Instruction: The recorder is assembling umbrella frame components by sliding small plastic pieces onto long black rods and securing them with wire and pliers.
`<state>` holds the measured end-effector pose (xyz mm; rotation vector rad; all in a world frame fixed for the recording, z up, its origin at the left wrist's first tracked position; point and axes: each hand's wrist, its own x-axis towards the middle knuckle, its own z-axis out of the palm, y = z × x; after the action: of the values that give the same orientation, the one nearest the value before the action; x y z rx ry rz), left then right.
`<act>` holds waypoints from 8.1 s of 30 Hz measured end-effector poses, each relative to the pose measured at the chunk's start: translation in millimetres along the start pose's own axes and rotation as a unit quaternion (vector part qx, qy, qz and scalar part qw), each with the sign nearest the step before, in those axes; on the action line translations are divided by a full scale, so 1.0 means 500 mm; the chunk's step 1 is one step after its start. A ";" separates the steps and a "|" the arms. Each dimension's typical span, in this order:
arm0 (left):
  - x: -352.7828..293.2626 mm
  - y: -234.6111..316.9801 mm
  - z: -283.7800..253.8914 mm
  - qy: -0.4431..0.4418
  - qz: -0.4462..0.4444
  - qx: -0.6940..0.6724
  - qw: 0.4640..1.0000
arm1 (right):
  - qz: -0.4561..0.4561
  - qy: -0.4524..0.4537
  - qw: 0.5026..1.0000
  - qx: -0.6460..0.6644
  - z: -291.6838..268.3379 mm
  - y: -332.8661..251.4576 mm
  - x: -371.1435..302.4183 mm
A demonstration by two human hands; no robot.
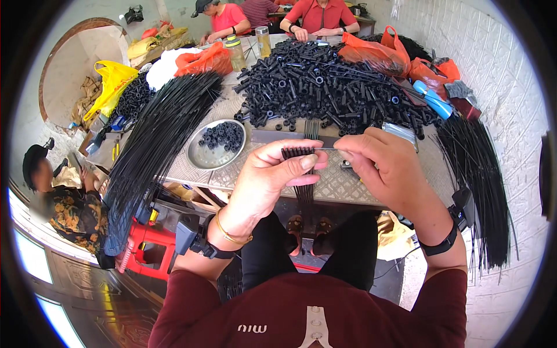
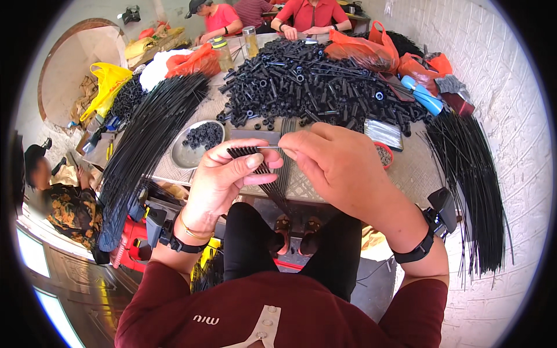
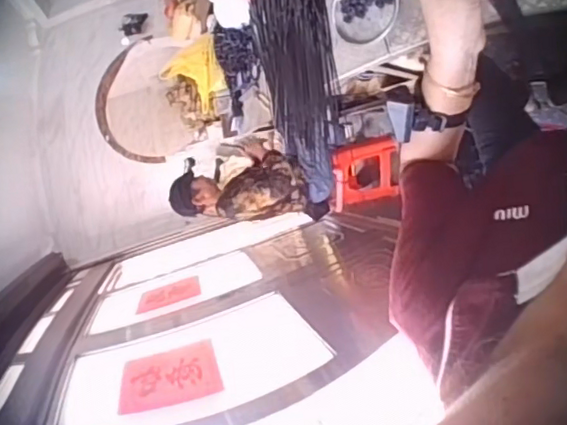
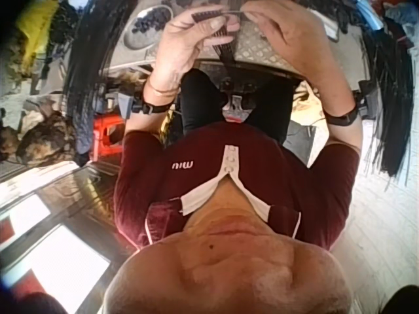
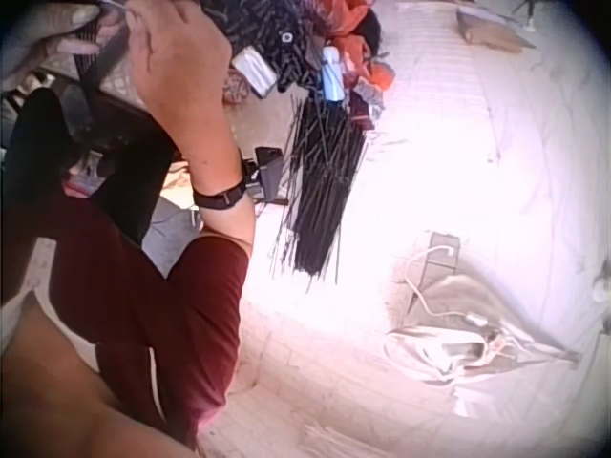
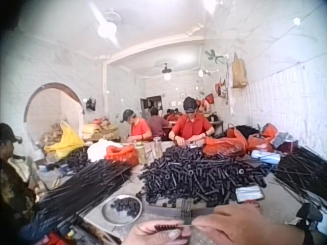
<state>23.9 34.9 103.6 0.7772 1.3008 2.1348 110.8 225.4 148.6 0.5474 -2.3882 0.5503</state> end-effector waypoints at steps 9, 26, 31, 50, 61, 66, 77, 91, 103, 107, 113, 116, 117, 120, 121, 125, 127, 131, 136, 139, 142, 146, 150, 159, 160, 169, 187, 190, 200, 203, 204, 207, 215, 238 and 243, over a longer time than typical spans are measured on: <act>-0.001 0.000 0.002 -0.002 0.000 0.008 1.000 | -0.067 0.022 0.989 -0.128 -0.005 -0.006 -0.004; -0.017 -0.010 0.006 -0.015 0.004 0.009 1.000 | -0.125 0.028 0.974 -0.185 -0.024 -0.038 -0.012; -0.016 -0.010 0.013 -0.016 -0.003 0.005 1.000 | 0.020 0.014 0.998 0.062 0.001 -0.006 -0.022; -0.023 -0.012 0.002 -0.052 -0.004 -0.013 0.999 | -0.087 0.017 0.984 -0.155 -0.016 -0.047 -0.020; -0.028 -0.007 0.003 -0.063 -0.012 -0.010 0.998 | -0.129 0.020 0.956 -0.262 -0.032 -0.073 -0.020; -0.028 -0.010 0.004 -0.063 -0.005 -0.010 0.998 | -0.124 0.006 0.963 -0.241 -0.028 -0.064 -0.025; -0.030 -0.016 0.009 -0.062 -0.004 0.051 0.997 | 0.010 -0.013 0.998 0.056 0.011 -0.040 -0.035; -0.014 -0.016 0.015 -0.080 -0.019 0.058 0.995 | 0.003 0.015 0.995 0.098 0.012 -0.022 -0.037; -0.006 -0.010 0.017 -0.113 -0.045 0.035 0.992 | 0.106 0.083 0.948 0.289 0.043 -0.009 -0.027; -0.005 -0.006 0.021 -0.122 -0.041 0.025 0.991 | 0.098 0.106 0.932 0.332 0.061 0.007 -0.025; 0.001 -0.009 0.006 -0.159 -0.003 0.110 0.981 | -0.049 0.076 0.987 0.133 0.046 -0.018 0.001; 0.009 -0.012 0.022 -0.107 0.016 0.039 0.993 | -0.012 0.080 0.983 0.165 0.042 0.002 -0.003; 0.008 -0.009 0.028 -0.092 0.007 0.041 0.995 | 0.039 0.081 0.974 0.210 0.040 0.010 -0.015; 0.019 -0.016 0.006 -0.116 0.004 -0.007 0.993 | 0.138 0.004 0.960 0.244 0.049 0.039 -0.049; 0.025 -0.017 0.003 -0.112 0.007 -0.008 0.994 | 0.148 -0.046 0.963 0.219 0.062 0.052 -0.059; 0.042 -0.021 0.009 -0.085 0.005 -0.021 0.996 | 0.044 -0.074 0.981 0.177 0.168 0.095 -0.072; 0.039 -0.022 0.002 -0.071 0.010 -0.032 0.997 | 0.045 -0.109 0.967 0.228 0.181 0.089 -0.045; 0.034 -0.015 -0.020 -0.100 0.020 -0.030 0.994 | 0.076 -0.105 0.957 0.258 0.193 0.076 -0.025; 0.046 -0.012 -0.116 -0.108 0.046 0.188 0.975 | 0.030 -0.116 0.973 0.198 0.196 0.100 -0.033; 0.035 -0.088 -0.186 -0.129 0.030 0.486 0.864 | -0.004 -0.105 0.970 0.217 0.206 0.093 -0.028; 0.038 -0.165 -0.160 -0.181 -0.063 0.529 0.827 | -0.044 -0.074 0.968 0.238 0.214 0.093 -0.020; 0.055 -0.220 -0.177 -0.216 -0.031 0.482 0.849 | -0.079 -0.076 0.968 0.225 0.196 0.079 -0.001; 0.065 -0.222 -0.175 -0.206 0.072 0.604 0.767 | -0.030 -0.128 0.967 0.218 0.215 0.079 -0.015; 0.078 -0.178 -0.140 -0.202 0.108 0.734 0.640 | 0.075 -0.209 0.974 0.039 0.099 0.214 -0.028; 0.075 -0.174 -0.137 -0.196 0.106 0.738 0.637 | 0.136 -0.202 0.969 -0.046 0.082 0.268 -0.033; 0.082 -0.179 -0.140 -0.200 0.118 0.736 0.635 | 0.297 -0.186 0.908 -0.230 0.040 0.596 -0.183; 0.089 -0.195 -0.136 -0.192 0.084 0.719 0.663 | 0.295 -0.091 0.931 -0.193 0.010 0.611 -0.182; 0.084 -0.197 -0.144 -0.180 0.109 0.720 0.661 | 0.255 -0.128 0.933 -0.219 0.028 0.616 -0.196; 0.078 -0.179 -0.154 -0.192 0.107 0.718 0.660 | 0.260 -0.133 0.927 -0.237 0.015 0.584 -0.182; 0.073 -0.181 -0.158 -0.187 0.113 0.716 0.663 | 0.270 -0.113 0.931 -0.219 0.012 0.575 -0.178; 0.076 -0.178 -0.158 -0.181 0.120 0.713 0.667 | 0.278 -0.101 0.931 -0.214 0.011 0.572 -0.176; 0.073 -0.184 -0.156 -0.176 0.133 0.708 0.671 | 0.264 -0.082 0.927 -0.252 0.009 0.578 -0.182; 0.080 -0.192 -0.153 -0.169 0.137 0.695 0.685 | 0.201 -0.035 0.958 -0.201 0.020 0.601 -0.184; 0.084 -0.206 -0.169 -0.170 0.138 0.723 0.655 | 0.161 -0.143 0.974 -0.068 0.321 0.442 0.027; 0.086 -0.212 -0.171 -0.170 0.139 0.726 0.651 | 0.158 -0.145 0.974 -0.073 0.322 0.446 0.028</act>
<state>-51.8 55.1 -15.4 1.8891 2.6310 0.4984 -88.1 324.9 -13.9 0.1914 -2.7918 0.4467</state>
